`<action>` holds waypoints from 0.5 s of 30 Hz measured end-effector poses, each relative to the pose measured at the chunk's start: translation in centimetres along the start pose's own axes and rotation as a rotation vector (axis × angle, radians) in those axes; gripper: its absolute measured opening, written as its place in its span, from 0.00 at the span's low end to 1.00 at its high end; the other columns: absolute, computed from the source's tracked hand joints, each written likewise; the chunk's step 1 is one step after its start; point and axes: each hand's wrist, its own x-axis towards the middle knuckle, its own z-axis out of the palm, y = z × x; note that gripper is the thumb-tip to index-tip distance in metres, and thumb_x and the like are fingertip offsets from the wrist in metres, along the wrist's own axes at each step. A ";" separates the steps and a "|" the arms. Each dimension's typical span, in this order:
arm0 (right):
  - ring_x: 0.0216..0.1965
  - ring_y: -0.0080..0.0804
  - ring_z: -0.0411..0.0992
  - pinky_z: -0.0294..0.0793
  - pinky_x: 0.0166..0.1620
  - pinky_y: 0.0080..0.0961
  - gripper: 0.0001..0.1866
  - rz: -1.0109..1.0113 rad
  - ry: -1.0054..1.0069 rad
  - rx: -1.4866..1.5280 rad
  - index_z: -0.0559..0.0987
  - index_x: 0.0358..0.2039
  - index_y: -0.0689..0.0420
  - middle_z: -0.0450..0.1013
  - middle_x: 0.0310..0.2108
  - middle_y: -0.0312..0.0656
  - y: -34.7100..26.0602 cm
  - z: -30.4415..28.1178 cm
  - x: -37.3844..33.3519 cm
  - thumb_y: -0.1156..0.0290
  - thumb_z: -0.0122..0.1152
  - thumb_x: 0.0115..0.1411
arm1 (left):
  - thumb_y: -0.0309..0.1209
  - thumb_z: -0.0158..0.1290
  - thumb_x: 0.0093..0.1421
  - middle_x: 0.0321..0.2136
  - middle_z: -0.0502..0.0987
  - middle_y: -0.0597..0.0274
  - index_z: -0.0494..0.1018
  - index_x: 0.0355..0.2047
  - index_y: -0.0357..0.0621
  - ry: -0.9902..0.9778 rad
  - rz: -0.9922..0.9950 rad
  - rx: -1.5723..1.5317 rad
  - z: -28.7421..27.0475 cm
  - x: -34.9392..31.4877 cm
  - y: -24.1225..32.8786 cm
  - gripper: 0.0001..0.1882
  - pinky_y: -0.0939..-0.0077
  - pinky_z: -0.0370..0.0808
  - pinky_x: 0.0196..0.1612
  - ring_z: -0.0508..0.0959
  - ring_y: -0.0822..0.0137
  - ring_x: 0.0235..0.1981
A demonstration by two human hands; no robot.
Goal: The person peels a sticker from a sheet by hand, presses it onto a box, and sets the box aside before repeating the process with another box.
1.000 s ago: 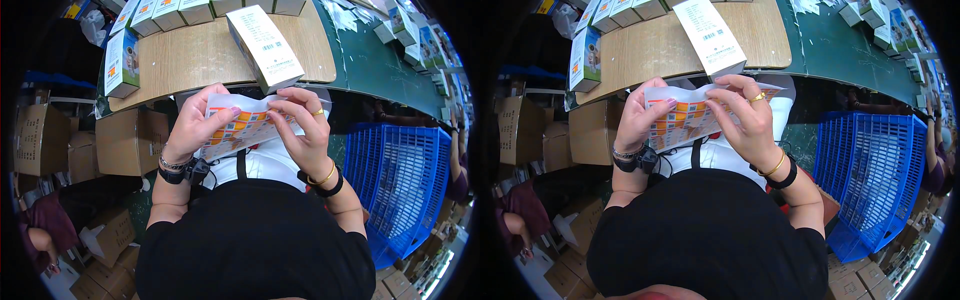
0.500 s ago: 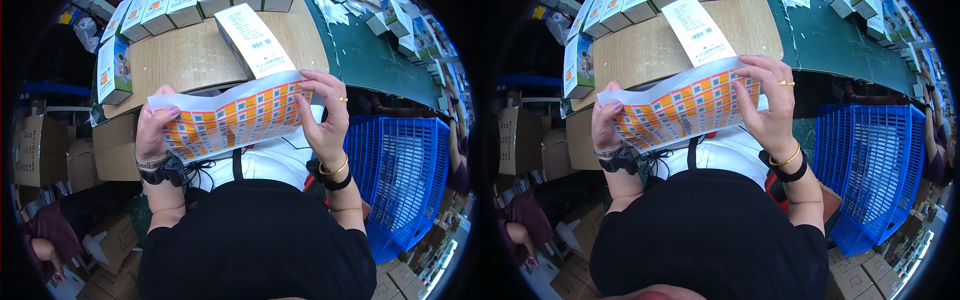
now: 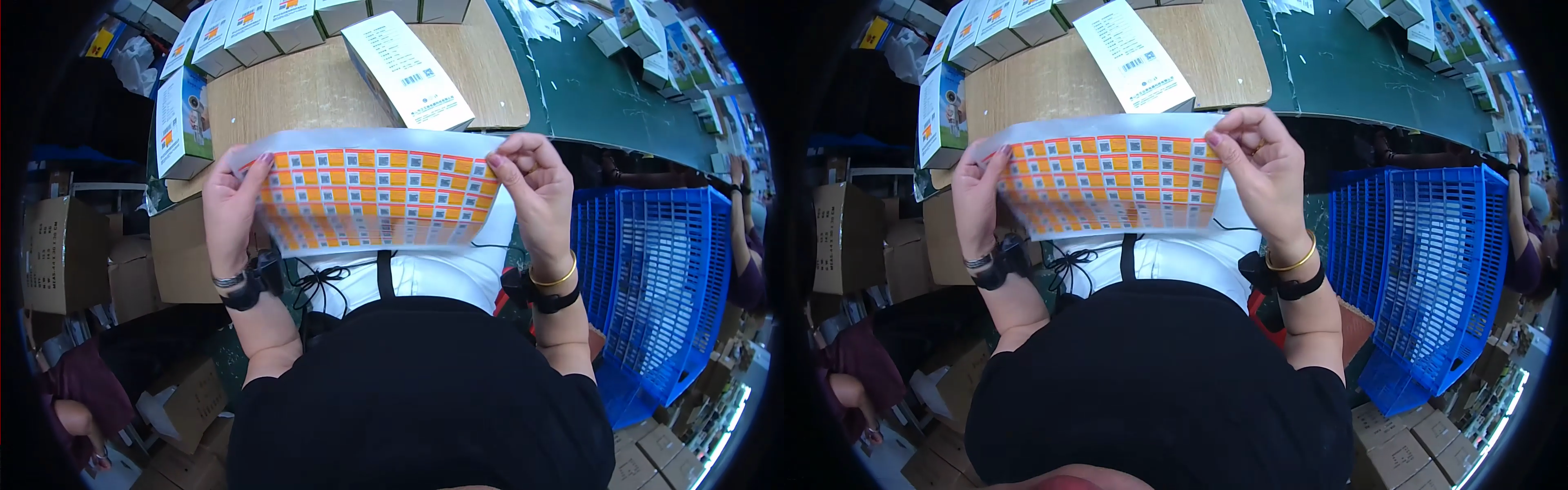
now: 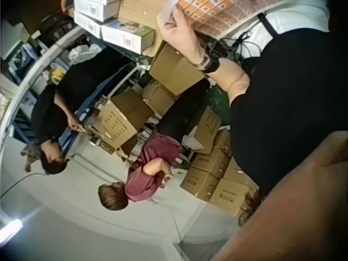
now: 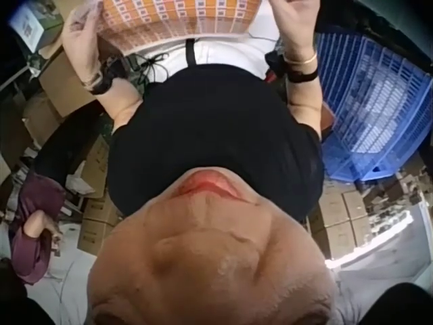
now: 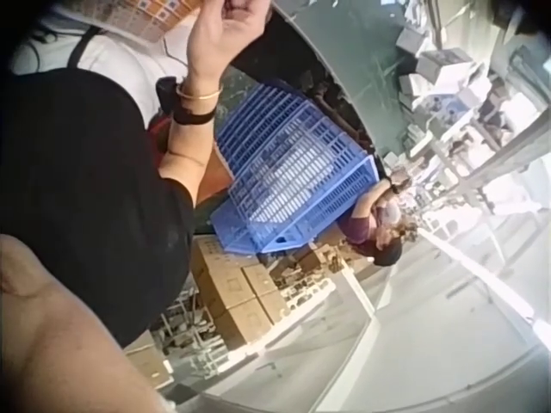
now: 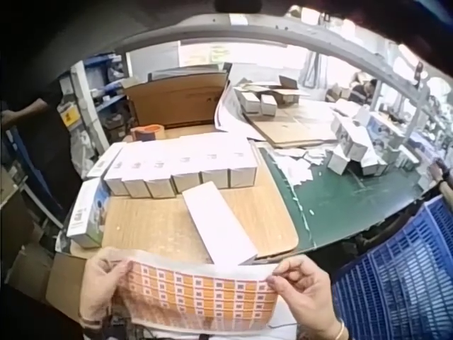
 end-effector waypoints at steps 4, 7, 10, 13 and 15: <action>0.44 0.20 0.79 0.79 0.48 0.16 0.10 0.013 -0.033 -0.051 0.78 0.49 0.65 0.80 0.43 0.42 -0.7 2.3 -0.8 0.79 0.63 0.69 | 0.26 0.62 0.63 0.42 0.82 0.59 0.77 0.47 0.40 0.157 0.398 0.518 2.5 -0.6 1.3 0.13 0.72 0.74 0.50 0.79 0.68 0.45; 0.44 0.22 0.79 0.79 0.49 0.18 0.10 0.011 -0.070 -0.064 0.78 0.49 0.66 0.81 0.43 0.42 -0.8 3.8 -1.5 0.79 0.63 0.69 | 0.27 0.65 0.59 0.43 0.83 0.55 0.80 0.44 0.40 -0.057 0.897 0.700 5.3 -1.8 3.4 0.13 0.65 0.76 0.49 0.80 0.57 0.46; 0.45 0.23 0.80 0.80 0.50 0.19 0.11 -0.005 -0.105 -0.056 0.79 0.50 0.66 0.81 0.43 0.43 -1.1 4.4 -1.7 0.79 0.63 0.69 | 0.25 0.66 0.57 0.40 0.83 0.55 0.81 0.43 0.38 -0.304 0.815 0.563 8.1 -2.4 3.3 0.13 0.65 0.77 0.45 0.81 0.55 0.43; 0.46 0.25 0.80 0.80 0.51 0.21 0.12 0.015 -0.166 -0.046 0.79 0.51 0.67 0.81 0.43 0.43 -1.7 4.5 -1.8 0.80 0.64 0.67 | 0.25 0.66 0.58 0.38 0.83 0.56 0.81 0.42 0.38 -0.463 0.667 0.473 8.2 -2.6 2.4 0.12 0.69 0.77 0.42 0.81 0.59 0.39; 0.45 0.25 0.80 0.80 0.51 0.21 0.13 -0.010 -0.184 -0.108 0.79 0.50 0.67 0.81 0.42 0.43 -2.1 4.3 -1.7 0.80 0.65 0.66 | 0.25 0.66 0.59 0.37 0.82 0.56 0.81 0.42 0.38 -0.545 0.591 0.424 8.1 -2.7 2.1 0.11 0.71 0.78 0.41 0.82 0.61 0.37</action>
